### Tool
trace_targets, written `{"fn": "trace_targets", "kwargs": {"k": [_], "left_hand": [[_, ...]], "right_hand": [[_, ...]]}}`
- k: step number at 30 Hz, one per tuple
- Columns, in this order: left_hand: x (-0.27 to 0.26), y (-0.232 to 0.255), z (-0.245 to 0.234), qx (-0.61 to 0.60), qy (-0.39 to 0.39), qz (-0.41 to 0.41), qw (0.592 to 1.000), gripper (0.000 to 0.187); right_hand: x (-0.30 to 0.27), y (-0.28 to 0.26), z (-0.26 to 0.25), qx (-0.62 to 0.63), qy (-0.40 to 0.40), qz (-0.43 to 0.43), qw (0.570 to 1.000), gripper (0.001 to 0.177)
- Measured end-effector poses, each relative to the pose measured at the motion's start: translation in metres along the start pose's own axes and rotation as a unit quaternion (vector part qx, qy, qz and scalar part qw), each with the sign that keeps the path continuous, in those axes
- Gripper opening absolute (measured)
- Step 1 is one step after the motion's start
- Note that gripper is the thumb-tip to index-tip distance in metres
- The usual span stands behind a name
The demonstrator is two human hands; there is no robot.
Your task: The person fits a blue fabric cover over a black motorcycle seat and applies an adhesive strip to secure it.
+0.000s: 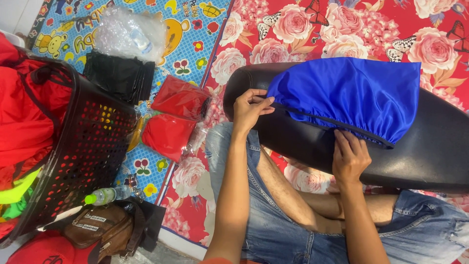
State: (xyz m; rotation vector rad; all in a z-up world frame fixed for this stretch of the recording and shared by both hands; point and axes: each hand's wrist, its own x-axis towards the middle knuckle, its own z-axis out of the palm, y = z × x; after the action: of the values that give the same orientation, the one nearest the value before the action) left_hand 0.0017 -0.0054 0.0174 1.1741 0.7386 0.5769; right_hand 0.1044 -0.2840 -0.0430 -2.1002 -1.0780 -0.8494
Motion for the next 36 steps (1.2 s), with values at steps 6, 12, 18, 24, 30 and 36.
{"fn": "trace_targets", "kwargs": {"k": [6, 12, 18, 24, 30, 36], "left_hand": [[0.001, 0.000, 0.000, 0.004, 0.001, 0.003, 1.000, 0.037], [0.000, -0.001, 0.001, 0.012, -0.002, 0.007, 1.000, 0.038], [-0.002, 0.002, 0.000, 0.017, 0.000, 0.003, 1.000, 0.039], [-0.005, 0.006, -0.002, 0.025, -0.012, -0.010, 1.000, 0.040], [-0.008, 0.008, -0.005, 0.022, -0.023, -0.018, 0.999, 0.044], [-0.010, -0.015, -0.002, 0.002, -0.022, -0.038, 0.999, 0.060]], "right_hand": [[0.003, 0.000, 0.004, -0.015, -0.005, 0.001, 1.000, 0.016], [0.002, -0.006, 0.004, -0.037, -0.010, 0.026, 0.999, 0.015], [-0.001, -0.016, 0.005, -0.053, -0.012, 0.020, 0.998, 0.016], [-0.002, -0.025, 0.001, -0.068, -0.009, -0.002, 0.998, 0.029], [-0.006, -0.026, 0.004, -0.078, -0.009, -0.013, 0.997, 0.038], [-0.006, -0.024, 0.006, -0.088, 0.001, -0.010, 0.996, 0.037]]}}
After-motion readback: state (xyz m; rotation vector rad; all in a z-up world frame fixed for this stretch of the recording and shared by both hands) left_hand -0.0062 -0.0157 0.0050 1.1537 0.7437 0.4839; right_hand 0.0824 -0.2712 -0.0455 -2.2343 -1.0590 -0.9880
